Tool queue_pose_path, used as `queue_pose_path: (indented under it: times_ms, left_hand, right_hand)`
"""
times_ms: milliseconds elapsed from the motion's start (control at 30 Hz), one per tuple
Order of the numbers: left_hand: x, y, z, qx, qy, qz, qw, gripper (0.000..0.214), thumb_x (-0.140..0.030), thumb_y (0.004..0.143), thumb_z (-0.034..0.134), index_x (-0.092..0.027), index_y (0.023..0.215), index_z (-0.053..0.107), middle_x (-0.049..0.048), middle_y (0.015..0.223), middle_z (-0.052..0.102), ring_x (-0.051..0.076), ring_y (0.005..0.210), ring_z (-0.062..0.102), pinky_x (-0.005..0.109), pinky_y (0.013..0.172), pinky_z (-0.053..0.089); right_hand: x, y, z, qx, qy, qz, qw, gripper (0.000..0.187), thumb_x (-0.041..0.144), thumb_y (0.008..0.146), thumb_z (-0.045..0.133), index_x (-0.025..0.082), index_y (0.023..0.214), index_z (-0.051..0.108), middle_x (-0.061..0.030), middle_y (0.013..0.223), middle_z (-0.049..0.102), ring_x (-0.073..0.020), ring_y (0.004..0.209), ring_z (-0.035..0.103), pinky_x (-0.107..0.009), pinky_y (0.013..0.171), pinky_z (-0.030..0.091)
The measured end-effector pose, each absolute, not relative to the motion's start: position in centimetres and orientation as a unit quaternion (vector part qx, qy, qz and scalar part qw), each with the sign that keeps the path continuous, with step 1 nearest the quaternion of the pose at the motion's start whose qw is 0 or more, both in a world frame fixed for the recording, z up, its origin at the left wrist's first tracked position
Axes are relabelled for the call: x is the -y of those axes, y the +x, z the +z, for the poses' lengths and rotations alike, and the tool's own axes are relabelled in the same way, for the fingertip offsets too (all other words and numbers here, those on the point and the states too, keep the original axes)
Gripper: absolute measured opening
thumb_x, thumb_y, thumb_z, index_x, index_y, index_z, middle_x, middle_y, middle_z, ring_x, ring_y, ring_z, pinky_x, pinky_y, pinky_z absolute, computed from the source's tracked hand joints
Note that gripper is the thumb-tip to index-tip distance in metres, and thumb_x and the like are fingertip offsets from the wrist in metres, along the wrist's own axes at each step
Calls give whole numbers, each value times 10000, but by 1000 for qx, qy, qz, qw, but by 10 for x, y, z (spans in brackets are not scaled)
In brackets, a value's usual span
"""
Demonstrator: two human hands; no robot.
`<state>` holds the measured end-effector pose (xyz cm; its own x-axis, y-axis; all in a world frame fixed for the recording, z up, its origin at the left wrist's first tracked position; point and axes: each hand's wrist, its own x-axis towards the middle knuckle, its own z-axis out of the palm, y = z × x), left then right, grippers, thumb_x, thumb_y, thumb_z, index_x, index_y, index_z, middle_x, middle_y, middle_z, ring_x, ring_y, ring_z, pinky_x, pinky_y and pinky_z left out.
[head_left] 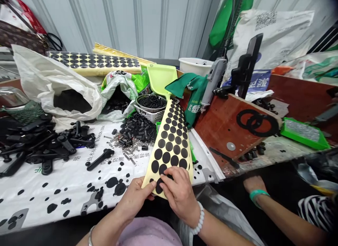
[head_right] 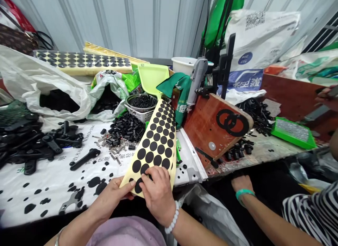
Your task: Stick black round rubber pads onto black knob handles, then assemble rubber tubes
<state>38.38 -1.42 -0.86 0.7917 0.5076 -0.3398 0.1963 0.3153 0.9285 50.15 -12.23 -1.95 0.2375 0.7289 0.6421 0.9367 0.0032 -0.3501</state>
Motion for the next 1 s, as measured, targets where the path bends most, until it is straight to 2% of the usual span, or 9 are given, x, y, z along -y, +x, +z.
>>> queue_pose_path:
  times_ms: [167, 333, 533, 633, 700, 767, 867, 1000]
  left_hand:
    - [17, 383, -11, -327, 563, 121, 750, 315, -414, 675, 676, -104, 690, 622, 26, 626, 593, 88, 539, 487, 191, 490, 430]
    - [18, 386, -15, -350, 511, 131, 775, 309, -397, 694, 669, -95, 736, 619, 42, 626, 603, 101, 521, 528, 184, 429, 433]
    - [17, 389, -16, -367, 442, 146, 805, 316, -371, 662, 709, -92, 772, 610, 33, 614, 602, 90, 481, 522, 192, 445, 463]
    - [12, 391, -17, -363, 425, 161, 813, 301, -360, 649, 722, -116, 764, 590, 14, 591, 594, 92, 483, 522, 191, 454, 460]
    - [7, 393, -17, -368, 434, 165, 805, 307, -374, 665, 706, -116, 778, 585, 27, 599, 607, 99, 482, 532, 193, 453, 454]
    - [1, 391, -15, -384, 466, 163, 780, 344, -406, 676, 687, -102, 808, 593, 52, 627, 627, 105, 469, 537, 202, 444, 452]
    - [-11, 381, -13, -377, 564, 175, 714, 388, -451, 712, 628, -94, 861, 608, 77, 701, 652, 121, 489, 560, 222, 449, 467]
    - [-43, 348, -12, -373, 740, 283, 482, 363, -412, 824, 488, -115, 1001, 594, 77, 790, 661, 160, 646, 618, 252, 569, 503]
  right_hand:
    - [120, 498, -20, 604, -683, -113, 395, 157, 136, 848, 458, 163, 812, 609, -66, 794, 552, -205, 775, 489, -390, 707, 376]
    - [118, 495, -21, 588, -685, -115, 414, 168, 115, 846, 432, 167, 761, 567, -57, 784, 530, -196, 761, 475, -373, 700, 366]
    - [112, 479, -27, 603, -657, -227, 391, 220, 73, 826, 356, 156, 737, 539, -72, 777, 535, -195, 748, 485, -375, 701, 382]
    - [108, 473, -32, 627, -609, -298, 383, 238, 41, 803, 369, 176, 682, 523, -32, 713, 540, -165, 714, 499, -348, 730, 394]
    - [109, 472, -29, 641, -566, -310, 414, 238, 47, 802, 411, 194, 640, 503, 4, 668, 533, -141, 691, 511, -308, 729, 402]
    - [115, 474, -18, 647, -551, -237, 471, 201, 117, 828, 446, 209, 662, 513, 6, 709, 558, -140, 713, 533, -290, 713, 418]
    - [123, 484, 3, 553, -617, 14, 559, 116, 206, 870, 446, 203, 830, 555, -71, 937, 587, -187, 882, 561, -300, 746, 457]
    - [113, 503, 9, 421, -615, 181, 641, 104, 298, 832, 547, 204, 797, 572, -75, 1000, 601, -214, 997, 546, -303, 856, 449]
